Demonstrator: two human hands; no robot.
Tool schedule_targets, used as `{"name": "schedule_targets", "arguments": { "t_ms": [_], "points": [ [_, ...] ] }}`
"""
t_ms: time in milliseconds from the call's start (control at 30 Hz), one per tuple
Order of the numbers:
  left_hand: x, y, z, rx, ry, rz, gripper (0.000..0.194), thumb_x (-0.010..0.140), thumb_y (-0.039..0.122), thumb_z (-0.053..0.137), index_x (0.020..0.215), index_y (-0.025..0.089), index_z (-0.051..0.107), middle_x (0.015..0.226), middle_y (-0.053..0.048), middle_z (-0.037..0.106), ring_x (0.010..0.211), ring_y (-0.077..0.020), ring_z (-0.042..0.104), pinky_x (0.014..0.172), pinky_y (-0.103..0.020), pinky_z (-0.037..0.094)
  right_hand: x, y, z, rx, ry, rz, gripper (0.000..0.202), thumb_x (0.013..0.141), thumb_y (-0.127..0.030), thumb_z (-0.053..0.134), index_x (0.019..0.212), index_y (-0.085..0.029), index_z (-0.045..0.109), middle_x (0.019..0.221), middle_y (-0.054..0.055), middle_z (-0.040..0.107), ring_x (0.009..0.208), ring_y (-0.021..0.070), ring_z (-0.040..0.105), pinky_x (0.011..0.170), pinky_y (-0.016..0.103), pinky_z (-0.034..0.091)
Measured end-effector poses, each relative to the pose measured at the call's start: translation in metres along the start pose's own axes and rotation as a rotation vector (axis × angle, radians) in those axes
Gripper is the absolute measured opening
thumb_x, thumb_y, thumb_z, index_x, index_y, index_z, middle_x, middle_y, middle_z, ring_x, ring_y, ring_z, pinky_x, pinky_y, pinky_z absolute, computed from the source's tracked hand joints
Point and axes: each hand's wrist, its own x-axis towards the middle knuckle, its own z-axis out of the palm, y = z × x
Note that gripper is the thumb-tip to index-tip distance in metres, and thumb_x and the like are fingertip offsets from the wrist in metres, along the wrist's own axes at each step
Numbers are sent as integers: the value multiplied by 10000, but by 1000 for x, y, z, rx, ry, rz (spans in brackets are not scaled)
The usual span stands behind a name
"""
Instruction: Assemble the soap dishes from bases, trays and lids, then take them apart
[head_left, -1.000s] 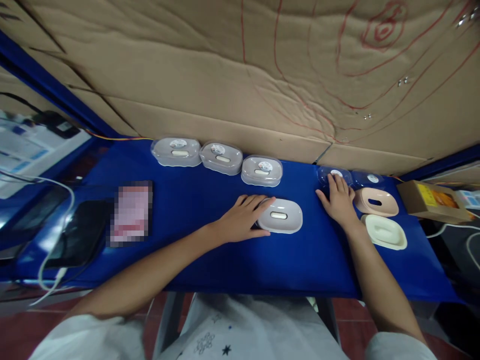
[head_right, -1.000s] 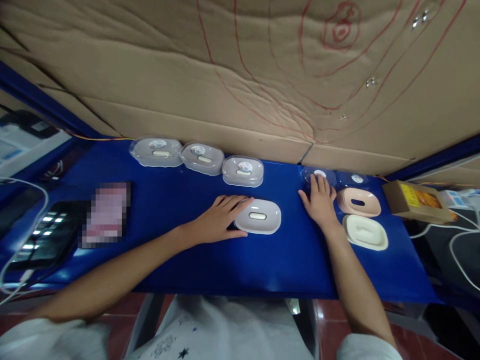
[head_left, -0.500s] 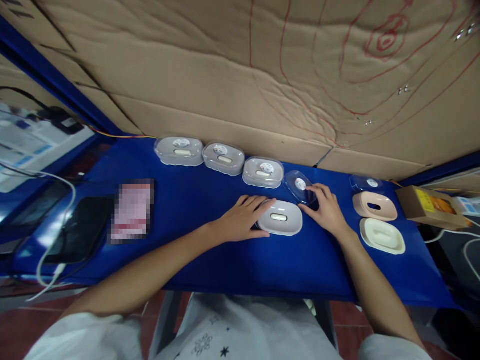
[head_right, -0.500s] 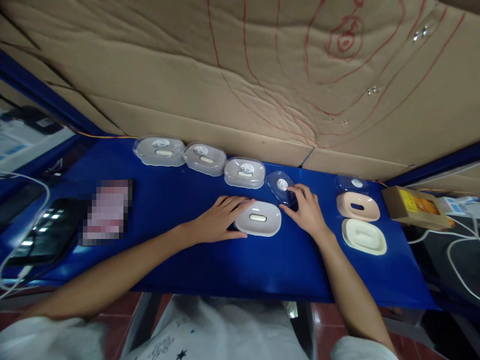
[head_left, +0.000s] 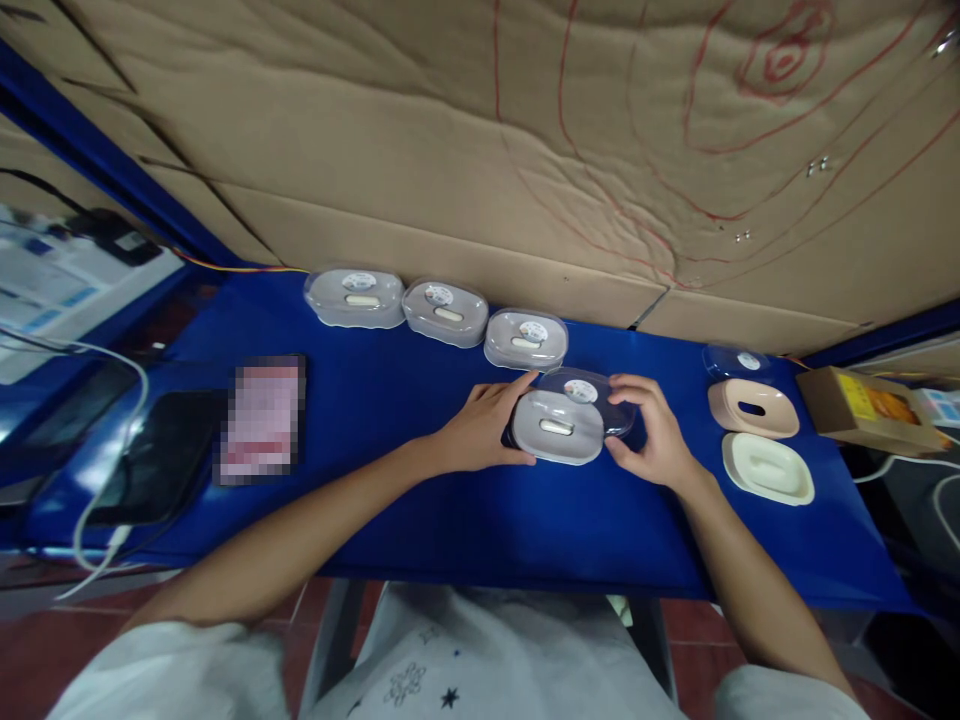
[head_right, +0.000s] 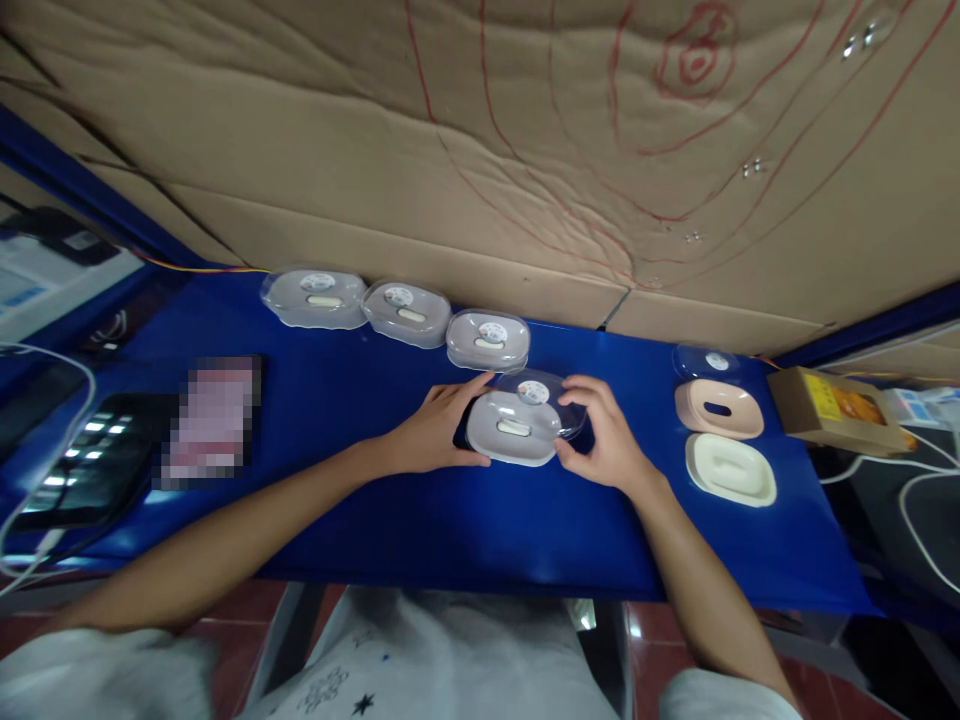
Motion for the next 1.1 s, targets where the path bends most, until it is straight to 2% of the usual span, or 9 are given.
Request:
{"name": "schedule_targets", "arguments": {
  "t_ms": [200, 367, 567, 733, 867, 1100],
  "points": [
    [1, -2, -1, -41, 14, -7, 1289, 729, 458, 969, 1722, 312, 162, 1648, -154, 513, 1539, -422, 446, 1261, -600, 288, -1, -6, 16, 26, -162, -14, 627, 863, -274, 764, 1412, -278, 462, 1419, 163, 536, 1359, 373, 574, 1079, 585, 560],
    [0, -7, 1, -66, 75, -7, 1148, 739, 420, 960, 1658, 316, 280, 1674, -149, 459, 1524, -427, 450, 1238, -605, 341, -2, -10, 19, 8, -192, -27, 636, 862, -252, 760, 1412, -269, 441, 1456, 180, 500, 1411, 379, 540, 1122, 614, 542],
    [1, -11, 2, -54, 103, 1, 1024, 723, 394, 971, 1550, 266, 381, 1580, -153, 524, 1458, -419, 517, 1203, -603, 398, -1, -14, 20, -22, -233, -35, 584, 890, -228, 718, 1408, -284, 456, 1503, 175, 485, 1520, 394, 467, 1176, 645, 510],
    [2, -13, 4, -45, 118, 13, 1029, 716, 411, 976, 1542, 282, 375, 1565, -151, 536, 1446, -418, 530, 1196, -616, 402, -3, -15, 25, -53, -212, -31, 634, 938, -325, 757, 1493, -317, 451, 1512, 161, 493, 1536, 403, 464, 1199, 652, 501],
    [2, -14, 5, -33, 116, 18, 1061, 732, 433, 968, 1582, 281, 352, 1601, -159, 514, 1473, -422, 507, 1203, -608, 396, -4, -14, 29, -52, -191, -24, 601, 984, -386, 749, 1513, -334, 470, 1516, 149, 495, 1546, 381, 463, 1220, 632, 500],
    [1, -12, 3, 17, 65, 27, 1114, 823, 473, 903, 1696, 302, 234, 1636, -164, 503, 1481, -413, 494, 1203, -593, 374, -2, -15, 28, -39, -186, -35, 585, 988, -375, 743, 1510, -327, 484, 1513, 152, 494, 1550, 378, 457, 1219, 639, 500]
  ]
}}
